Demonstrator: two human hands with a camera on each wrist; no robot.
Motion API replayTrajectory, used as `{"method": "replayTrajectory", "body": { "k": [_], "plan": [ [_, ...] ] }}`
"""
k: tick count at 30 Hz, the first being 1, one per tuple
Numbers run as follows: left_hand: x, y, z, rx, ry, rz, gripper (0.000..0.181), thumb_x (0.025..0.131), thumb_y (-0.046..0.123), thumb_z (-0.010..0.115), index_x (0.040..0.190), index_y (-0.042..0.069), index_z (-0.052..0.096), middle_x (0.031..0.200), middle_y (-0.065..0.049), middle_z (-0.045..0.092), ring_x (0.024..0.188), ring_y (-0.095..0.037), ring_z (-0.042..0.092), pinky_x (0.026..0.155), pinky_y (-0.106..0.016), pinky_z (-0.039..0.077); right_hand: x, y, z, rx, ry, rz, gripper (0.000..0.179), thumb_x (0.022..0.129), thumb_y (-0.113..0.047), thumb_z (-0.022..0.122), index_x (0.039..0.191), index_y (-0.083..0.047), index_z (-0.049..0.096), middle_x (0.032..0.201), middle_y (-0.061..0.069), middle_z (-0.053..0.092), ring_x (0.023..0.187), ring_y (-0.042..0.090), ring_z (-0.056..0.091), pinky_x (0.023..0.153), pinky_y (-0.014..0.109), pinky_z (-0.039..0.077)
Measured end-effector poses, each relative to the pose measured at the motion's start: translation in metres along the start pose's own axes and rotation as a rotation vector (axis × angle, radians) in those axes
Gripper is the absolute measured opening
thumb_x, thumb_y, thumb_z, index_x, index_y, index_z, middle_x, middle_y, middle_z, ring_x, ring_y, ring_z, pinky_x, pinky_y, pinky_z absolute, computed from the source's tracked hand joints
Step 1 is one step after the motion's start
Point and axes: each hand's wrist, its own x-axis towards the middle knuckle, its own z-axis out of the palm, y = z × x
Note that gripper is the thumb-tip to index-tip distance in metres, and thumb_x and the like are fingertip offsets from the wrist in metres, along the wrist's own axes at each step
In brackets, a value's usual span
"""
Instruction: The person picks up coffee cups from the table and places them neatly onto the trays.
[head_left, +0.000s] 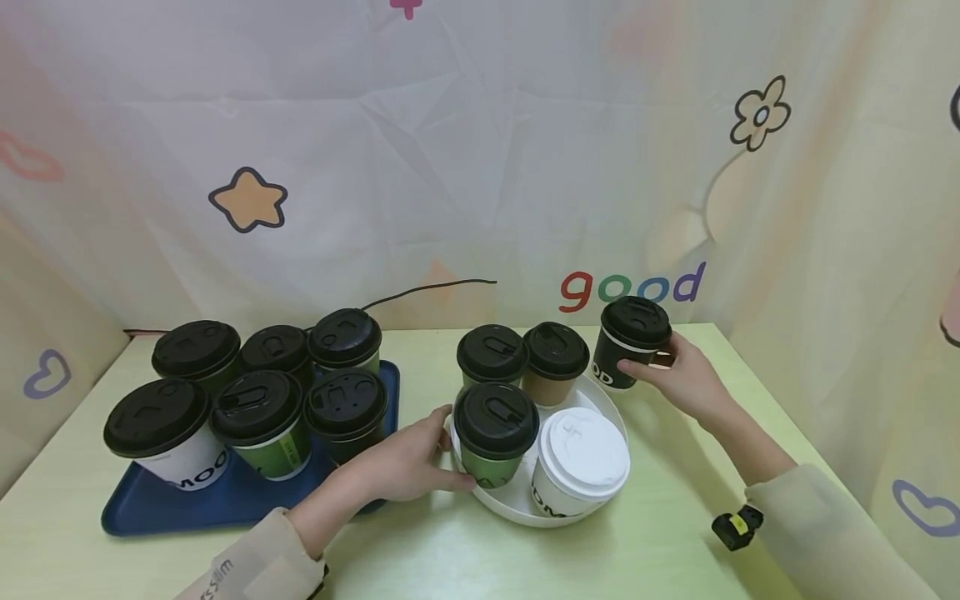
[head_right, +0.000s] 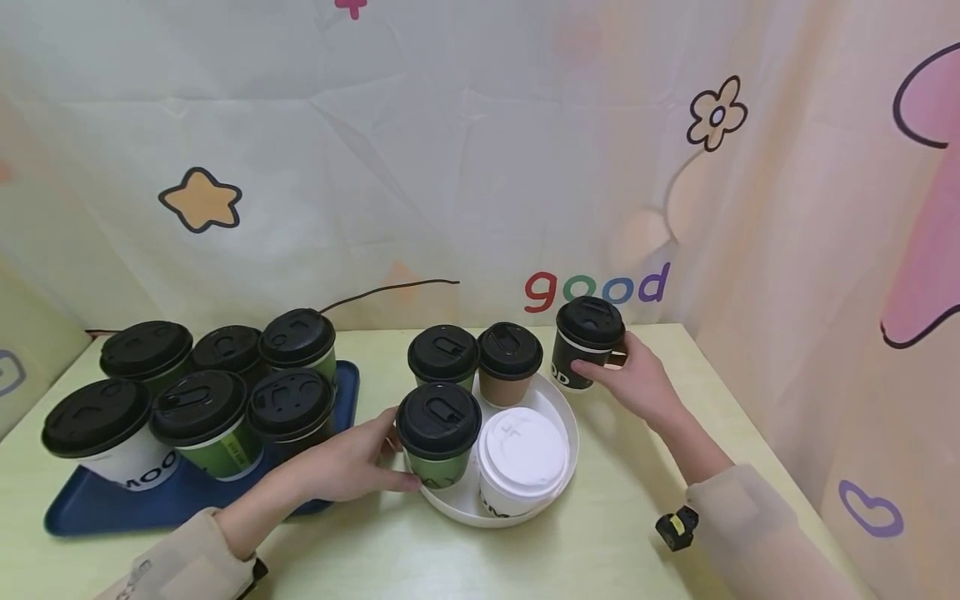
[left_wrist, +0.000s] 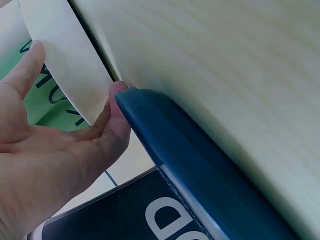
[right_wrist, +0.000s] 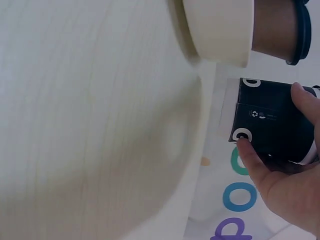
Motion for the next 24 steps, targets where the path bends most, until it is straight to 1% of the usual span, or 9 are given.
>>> {"method": "replayTrajectory", "body": {
  "k": [4,8,13,16,20,24],
  "plan": [
    [0.001,-0.001,0.000,-0.008,-0.005,0.008,0.100,0.086,0.027,0.086,0.156,-0.008,0.024,0.109,-0.009,0.061,0.099,-0.025,0.057,0.092,-0.047,0.046,-0.010,-0.008,-0.004,-0.022,-0.009,-0.023,0.073,0.092,-0.033,0.080,0.145,0.001,0.046,0.137,0.027,0.056,0.130,0.046,0.052,0.102,0.061,0.042],
    [0.002,-0.003,0.000,-0.013,-0.012,0.016,0.098,0.087,0.026,0.086,0.155,-0.008,0.025,0.109,-0.009,0.061,0.101,-0.025,0.057,0.092,-0.047,0.046,-0.018,-0.016,-0.010,-0.055,0.000,-0.035,0.071,0.091,-0.033,0.081,0.144,0.000,0.048,0.135,0.025,0.057,0.127,0.045,0.054,0.098,0.058,0.044],
    [0.002,-0.001,0.001,-0.008,-0.013,0.005,0.098,0.087,0.027,0.086,0.155,-0.009,0.025,0.109,-0.008,0.061,0.100,-0.024,0.057,0.092,-0.046,0.046,-0.027,-0.022,-0.016,-0.064,-0.006,-0.059,0.069,0.091,-0.032,0.081,0.144,-0.001,0.049,0.133,0.024,0.059,0.125,0.044,0.056,0.096,0.055,0.045],
    [0.001,0.000,0.001,-0.002,-0.010,0.002,0.098,0.086,0.027,0.086,0.155,-0.008,0.026,0.108,-0.009,0.061,0.098,-0.024,0.056,0.089,-0.045,0.046,-0.033,-0.026,-0.017,-0.085,-0.014,-0.072,0.066,0.091,-0.033,0.081,0.141,-0.001,0.051,0.130,0.021,0.061,0.122,0.042,0.058,0.094,0.052,0.046],
    [0.001,0.000,0.000,0.001,-0.006,0.013,0.096,0.086,0.026,0.087,0.154,-0.007,0.028,0.106,-0.010,0.061,0.094,-0.024,0.056,0.085,-0.044,0.046,-0.040,-0.031,-0.017,-0.123,-0.022,-0.070,0.065,0.090,-0.037,0.082,0.138,-0.002,0.054,0.127,0.018,0.063,0.120,0.039,0.059,0.092,0.050,0.046],
    [0.001,0.001,0.000,-0.004,-0.007,0.019,0.095,0.086,0.025,0.087,0.153,-0.007,0.029,0.106,-0.011,0.062,0.093,-0.025,0.055,0.083,-0.043,0.046,-0.047,-0.036,-0.017,-0.118,-0.048,-0.069,0.066,0.088,-0.038,0.083,0.137,-0.003,0.055,0.126,0.015,0.065,0.119,0.037,0.060,0.092,0.049,0.046]
  ]
}}
